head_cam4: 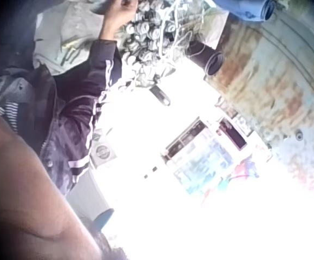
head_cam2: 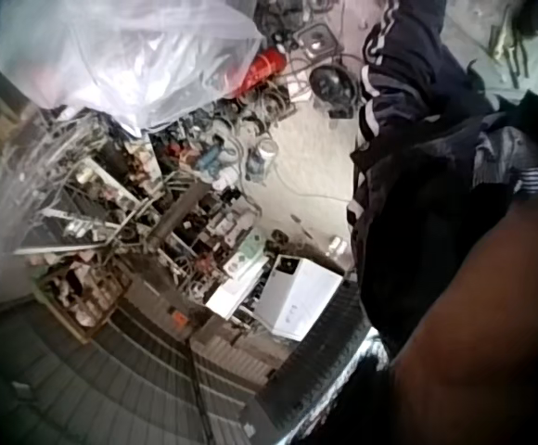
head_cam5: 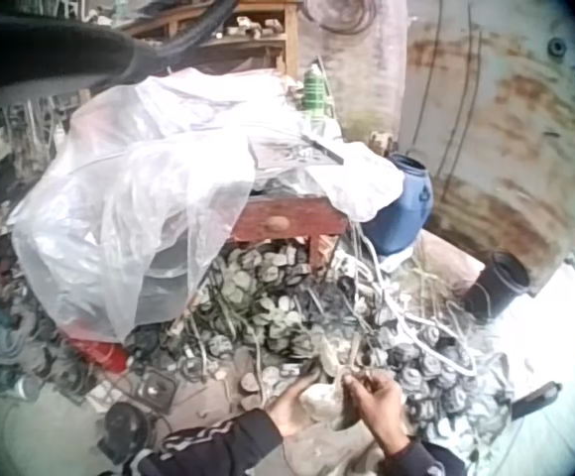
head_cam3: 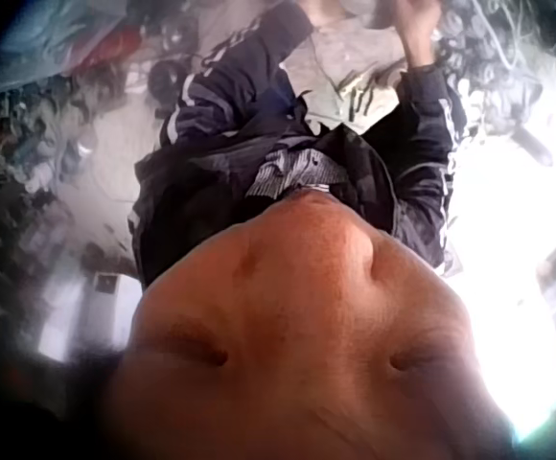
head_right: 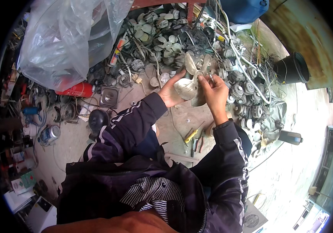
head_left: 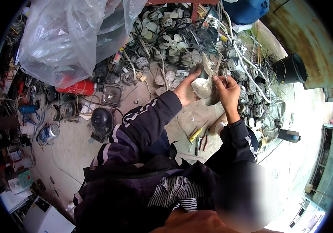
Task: The person sits on the floor in a cluttered workshop and uses pliers to strip wires from a fan motor. They then pick up a white electrical switch and use a screwdriver to adjust the internal screws and terminals.
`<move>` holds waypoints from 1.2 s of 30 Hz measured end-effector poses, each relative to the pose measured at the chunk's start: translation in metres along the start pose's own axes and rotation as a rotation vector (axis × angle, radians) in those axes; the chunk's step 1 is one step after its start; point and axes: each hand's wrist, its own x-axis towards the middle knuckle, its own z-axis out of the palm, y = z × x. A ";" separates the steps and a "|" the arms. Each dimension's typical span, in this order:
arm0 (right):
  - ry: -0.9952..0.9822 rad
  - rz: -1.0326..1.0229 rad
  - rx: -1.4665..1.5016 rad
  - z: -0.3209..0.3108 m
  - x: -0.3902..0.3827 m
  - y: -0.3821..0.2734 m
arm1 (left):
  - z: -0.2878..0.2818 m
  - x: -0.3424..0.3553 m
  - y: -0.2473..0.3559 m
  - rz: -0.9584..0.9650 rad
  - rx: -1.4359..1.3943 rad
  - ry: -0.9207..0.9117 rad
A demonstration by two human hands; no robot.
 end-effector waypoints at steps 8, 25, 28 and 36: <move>-0.048 -0.028 0.068 0.002 -0.003 -0.003 | -0.005 0.000 0.001 -0.002 -0.022 0.047; 0.010 -0.104 -0.096 -0.006 0.000 -0.007 | 0.007 0.002 0.001 -0.025 0.022 0.039; 0.003 -0.177 -0.076 -0.006 0.001 -0.002 | 0.003 0.004 0.000 -0.027 -0.007 0.048; 0.005 -0.127 -0.076 -0.008 -0.001 -0.006 | -0.002 0.005 0.000 -0.039 -0.038 0.078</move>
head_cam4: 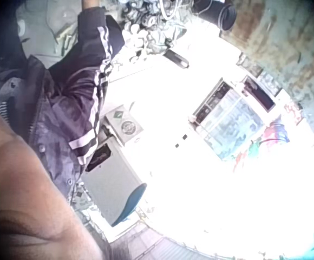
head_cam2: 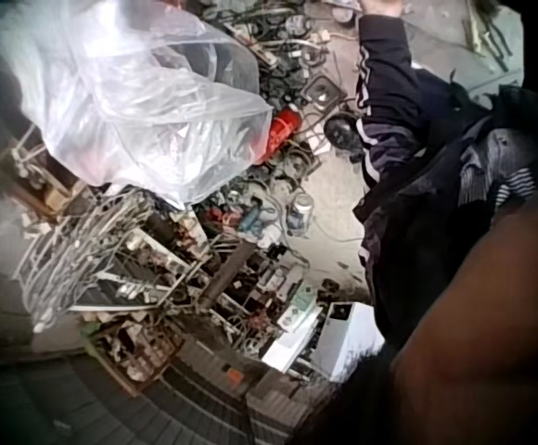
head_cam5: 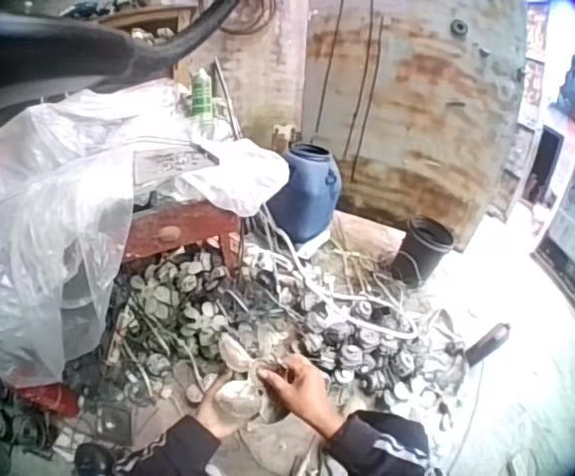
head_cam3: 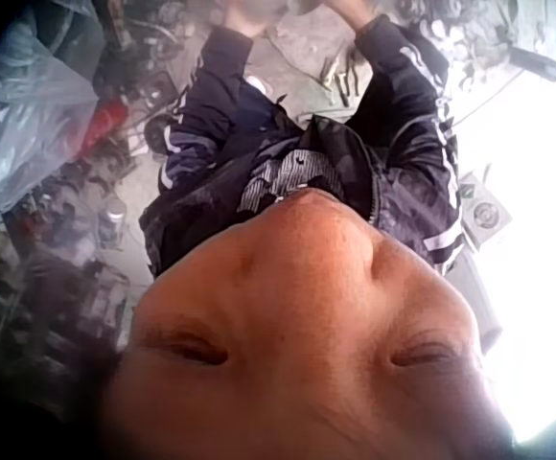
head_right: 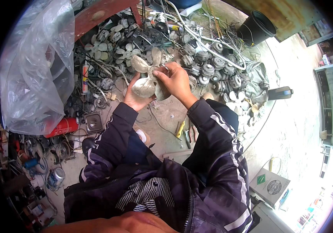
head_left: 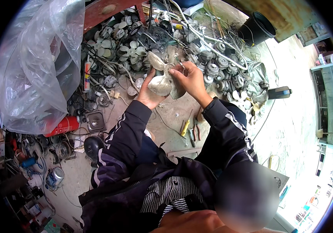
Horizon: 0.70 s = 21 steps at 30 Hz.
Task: The person sits on the floor in a cluttered workshop and uses pliers to strip wires from a fan motor. They then pick up a white electrical switch and use a screwdriver to adjust the internal screws and terminals.
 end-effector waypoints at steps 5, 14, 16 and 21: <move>-0.022 -0.064 0.062 -0.001 0.000 -0.004 | 0.008 -0.005 0.000 -0.011 0.013 -0.016; -0.021 -0.009 -0.028 -0.001 0.000 -0.005 | 0.007 -0.004 0.000 0.007 0.029 0.007; -0.029 -0.035 -0.031 0.000 0.000 -0.004 | 0.004 -0.004 0.001 0.010 0.035 0.016; -0.019 -0.067 -0.011 0.001 -0.002 -0.003 | -0.002 -0.001 -0.001 0.018 0.022 0.017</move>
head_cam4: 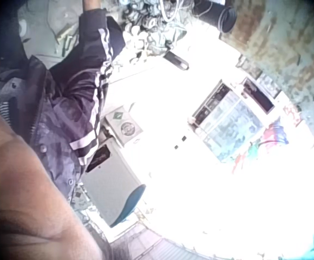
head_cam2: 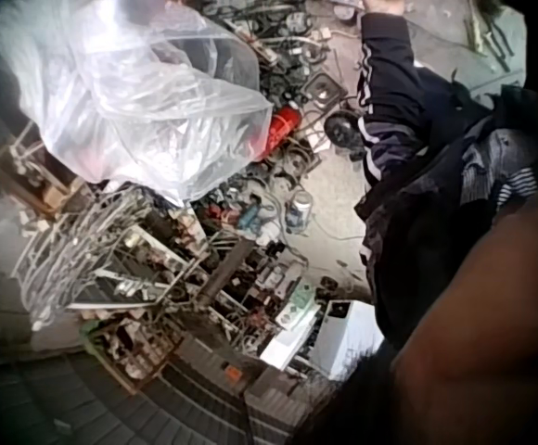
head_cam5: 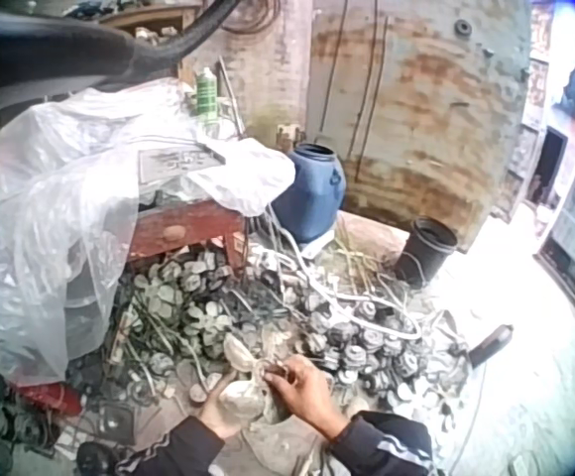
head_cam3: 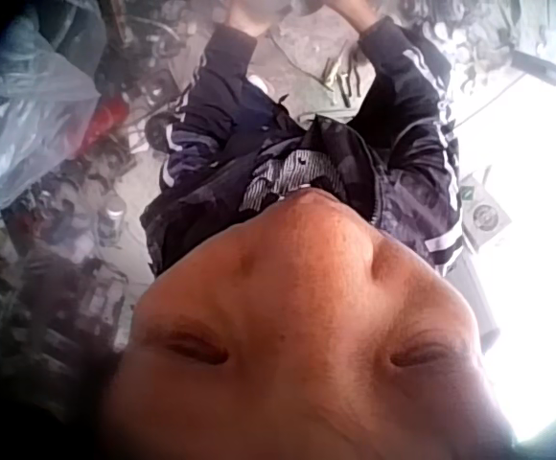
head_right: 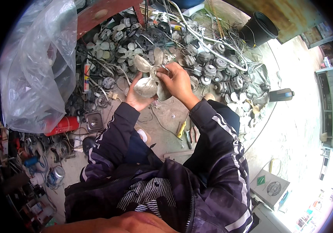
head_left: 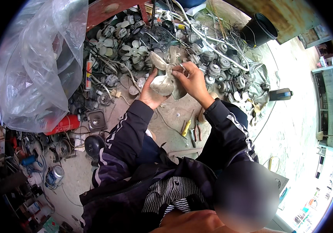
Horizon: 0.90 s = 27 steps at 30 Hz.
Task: The person sits on the floor in a cluttered workshop and uses pliers to strip wires from a fan motor. They then pick up a white electrical switch and use a screwdriver to adjust the internal screws and terminals.
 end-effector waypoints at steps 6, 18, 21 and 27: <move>0.036 0.071 0.001 0.002 0.000 0.003 | 0.013 -0.005 0.001 -0.009 -0.010 -0.035; 0.005 0.127 0.067 0.006 -0.001 0.012 | 0.004 -0.003 0.001 -0.018 0.017 -0.002; 0.052 0.043 0.110 0.008 -0.001 0.014 | 0.003 -0.001 0.001 -0.020 0.002 -0.001; 0.042 0.071 0.070 0.004 -0.001 0.001 | 0.011 -0.006 0.003 -0.011 0.011 -0.033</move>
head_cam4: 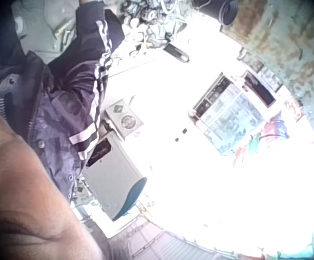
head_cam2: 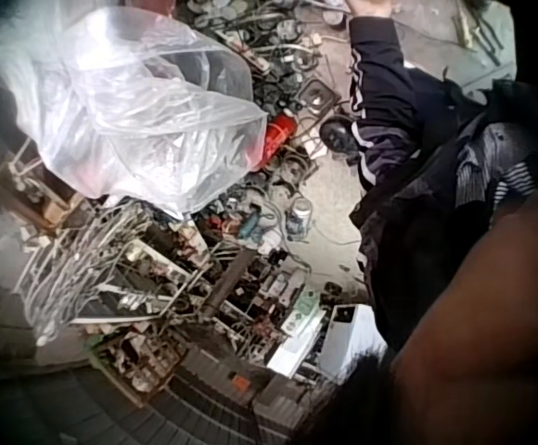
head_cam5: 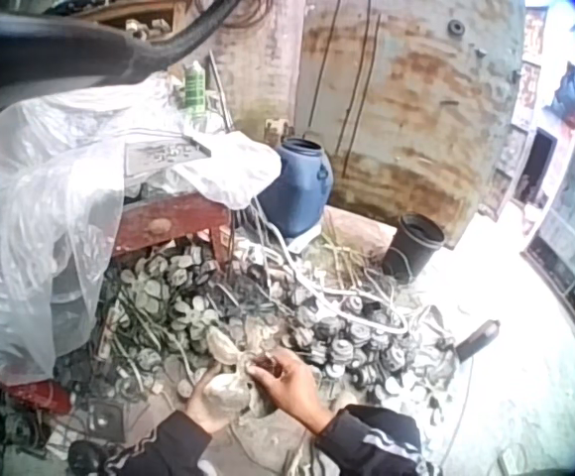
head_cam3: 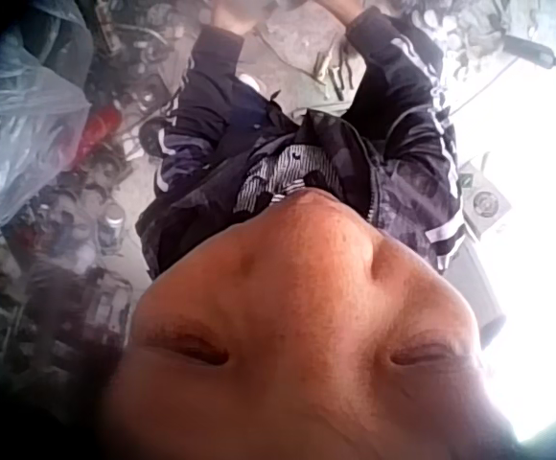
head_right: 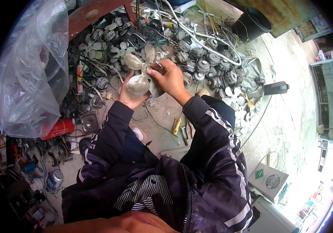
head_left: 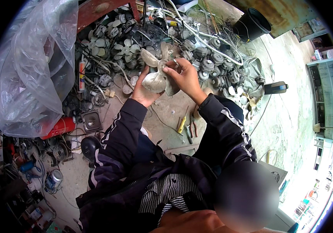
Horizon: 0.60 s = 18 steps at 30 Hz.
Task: The person sits on the floor in a cluttered workshop and uses pliers to strip wires from a fan motor. They then pick up a white electrical switch and use a screwdriver to adjust the internal screws and terminals.
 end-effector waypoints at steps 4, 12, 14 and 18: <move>0.003 -0.020 -0.045 0.000 0.002 0.008 | 0.003 -0.001 0.000 -0.011 0.021 -0.009; 0.031 0.021 0.040 0.004 -0.001 0.000 | -0.003 0.000 0.001 -0.019 0.002 0.022; 0.010 0.015 -0.018 0.002 -0.001 0.003 | 0.000 -0.001 0.001 -0.018 0.030 0.012; 0.002 -0.014 0.019 0.002 0.001 0.007 | 0.003 0.001 0.000 -0.021 0.037 0.014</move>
